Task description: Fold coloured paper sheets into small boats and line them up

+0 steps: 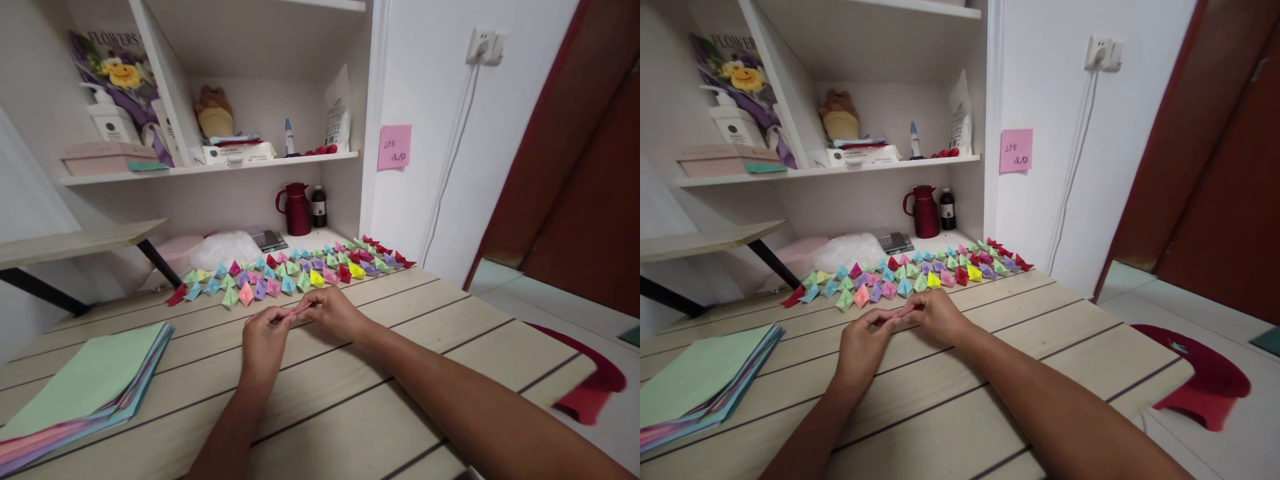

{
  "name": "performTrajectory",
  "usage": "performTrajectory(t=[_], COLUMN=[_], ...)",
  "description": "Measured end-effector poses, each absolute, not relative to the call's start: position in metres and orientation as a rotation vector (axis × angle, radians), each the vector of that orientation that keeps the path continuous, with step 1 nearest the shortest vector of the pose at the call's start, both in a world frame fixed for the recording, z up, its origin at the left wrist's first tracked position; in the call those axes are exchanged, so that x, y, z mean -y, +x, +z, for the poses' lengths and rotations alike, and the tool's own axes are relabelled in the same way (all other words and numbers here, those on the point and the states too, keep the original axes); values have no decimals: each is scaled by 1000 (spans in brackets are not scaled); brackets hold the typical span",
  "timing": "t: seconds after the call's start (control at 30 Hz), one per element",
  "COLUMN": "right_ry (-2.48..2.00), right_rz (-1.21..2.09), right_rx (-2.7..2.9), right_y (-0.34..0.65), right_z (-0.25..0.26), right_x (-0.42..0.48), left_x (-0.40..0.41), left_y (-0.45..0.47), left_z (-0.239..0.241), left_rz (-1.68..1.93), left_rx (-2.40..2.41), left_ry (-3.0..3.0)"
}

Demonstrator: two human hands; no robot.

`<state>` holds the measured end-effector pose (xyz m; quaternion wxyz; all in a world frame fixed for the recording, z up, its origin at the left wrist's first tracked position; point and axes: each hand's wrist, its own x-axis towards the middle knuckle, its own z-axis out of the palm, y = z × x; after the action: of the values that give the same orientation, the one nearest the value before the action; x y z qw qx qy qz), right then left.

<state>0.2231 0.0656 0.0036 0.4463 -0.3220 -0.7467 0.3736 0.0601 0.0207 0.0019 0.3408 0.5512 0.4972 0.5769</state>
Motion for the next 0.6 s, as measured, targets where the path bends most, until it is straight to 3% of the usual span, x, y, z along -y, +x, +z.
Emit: performTrajectory(t=[0.27,0.6], right_ry=[-710,-566], right_rz=[1367,1202], right_rx=[1564,1679], right_y=[214,209], right_z=[-6,0], right_x=[-69,-58], left_x=[-21,-11], left_y=[59,68], left_z=[0,4], left_rz=[1431,1381], left_rx=[-1013,-794], left_ry=[1030,763])
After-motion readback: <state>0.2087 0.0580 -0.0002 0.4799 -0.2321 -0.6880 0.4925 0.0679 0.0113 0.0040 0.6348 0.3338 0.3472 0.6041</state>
